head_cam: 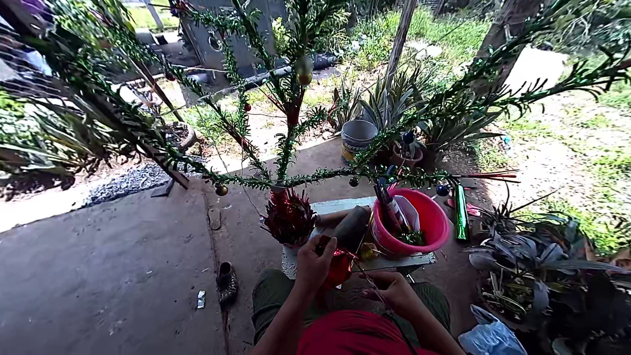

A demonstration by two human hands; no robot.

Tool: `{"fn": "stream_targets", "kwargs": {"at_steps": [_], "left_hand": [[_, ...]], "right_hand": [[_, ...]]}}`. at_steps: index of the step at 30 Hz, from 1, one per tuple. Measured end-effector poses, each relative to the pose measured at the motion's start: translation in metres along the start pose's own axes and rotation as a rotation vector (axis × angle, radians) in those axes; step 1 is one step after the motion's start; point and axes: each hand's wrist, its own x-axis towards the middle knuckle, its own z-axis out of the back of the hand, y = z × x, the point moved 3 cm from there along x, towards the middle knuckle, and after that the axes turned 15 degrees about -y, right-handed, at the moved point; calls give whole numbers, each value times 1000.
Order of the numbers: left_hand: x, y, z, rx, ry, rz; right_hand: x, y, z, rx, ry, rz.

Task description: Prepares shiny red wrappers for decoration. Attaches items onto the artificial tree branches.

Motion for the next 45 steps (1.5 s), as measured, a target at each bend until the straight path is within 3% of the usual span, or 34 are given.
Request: {"fn": "stream_targets", "kwargs": {"at_steps": [10, 20, 27, 37, 45], "left_hand": [[1, 0, 1, 130, 11, -15], [-1, -1, 4, 212, 142, 14], [4, 3, 10, 57, 161, 47], [-2, -6, 6, 324, 94, -93], [-1, -6, 11, 201, 184, -126]], "right_hand": [[1, 0, -4, 6, 21, -19], [0, -1, -12, 47, 66, -49], [-2, -1, -10, 85, 61, -52], [-3, 0, -21, 86, -45, -11], [-1, -1, -16, 195, 55, -56]]}}
